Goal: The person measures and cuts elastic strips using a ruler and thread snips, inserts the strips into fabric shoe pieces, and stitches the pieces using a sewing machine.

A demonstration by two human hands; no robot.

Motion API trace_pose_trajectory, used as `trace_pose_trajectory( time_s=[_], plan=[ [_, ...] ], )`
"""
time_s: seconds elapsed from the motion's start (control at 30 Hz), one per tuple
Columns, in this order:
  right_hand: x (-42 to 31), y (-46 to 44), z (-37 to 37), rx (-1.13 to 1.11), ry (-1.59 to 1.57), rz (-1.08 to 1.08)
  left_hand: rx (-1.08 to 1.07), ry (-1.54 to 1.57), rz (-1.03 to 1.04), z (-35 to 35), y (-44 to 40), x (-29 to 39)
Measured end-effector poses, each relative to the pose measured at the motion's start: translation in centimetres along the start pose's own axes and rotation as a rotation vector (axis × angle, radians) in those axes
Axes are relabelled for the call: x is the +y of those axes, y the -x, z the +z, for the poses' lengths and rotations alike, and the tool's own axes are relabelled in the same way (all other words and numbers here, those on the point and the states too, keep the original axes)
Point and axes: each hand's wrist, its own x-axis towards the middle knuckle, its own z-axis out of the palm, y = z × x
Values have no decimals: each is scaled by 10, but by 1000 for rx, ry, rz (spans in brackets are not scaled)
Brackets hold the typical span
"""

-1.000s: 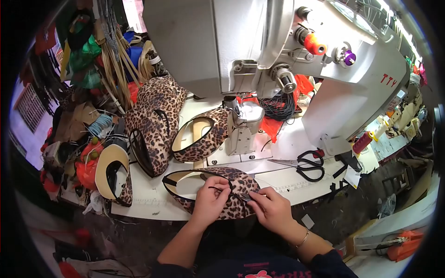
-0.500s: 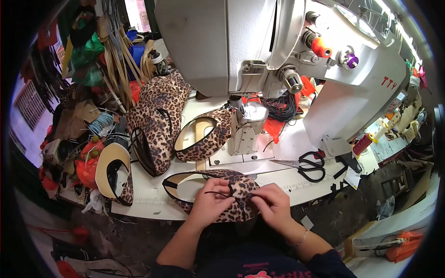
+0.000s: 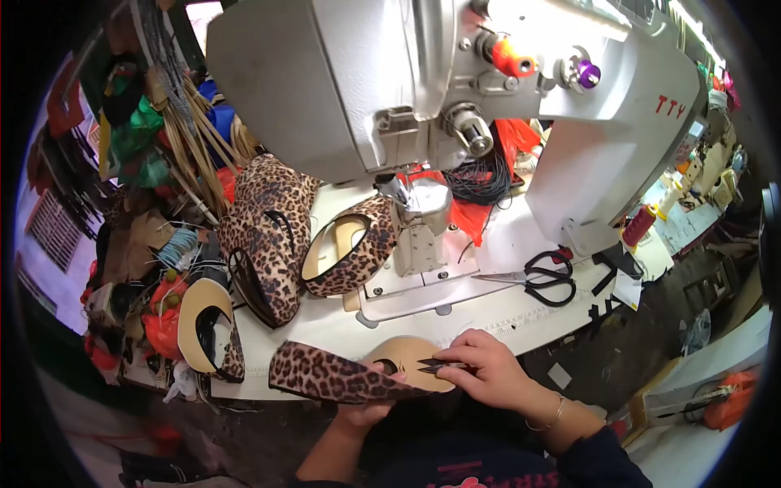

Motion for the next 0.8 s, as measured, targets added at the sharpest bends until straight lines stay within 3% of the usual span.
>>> trace_pose_trajectory(
  time_s=[0.03,0.1,0.13,0.23,0.3,0.4,0.6,0.8],
  plan=[
    [0,2,0,-1,-5,11,-10,4,-6,-3,-1,1],
    [-5,2,0,-32,-80,58,-31,-39,239,-9,-3,-1],
    [-6,3,-1,-31,-90,66,-43,61,74,-8,13,-3],
    [-12,1,-2,-85,-191,55,-189,159,42,-24,-2,7],
    [-15,-1,-1,-92,-111,-63,-245,133,93,-28,-10,7],
    [-19,-5,-2,-111,-121,-70,-183,240,160,-26,-19,7],
    [-20,-7,-2,-113,-145,-78,-157,373,85,-23,-9,-1],
    [-16,-12,-3,-56,-43,-78,-131,291,81,-19,-19,8]
  ],
)
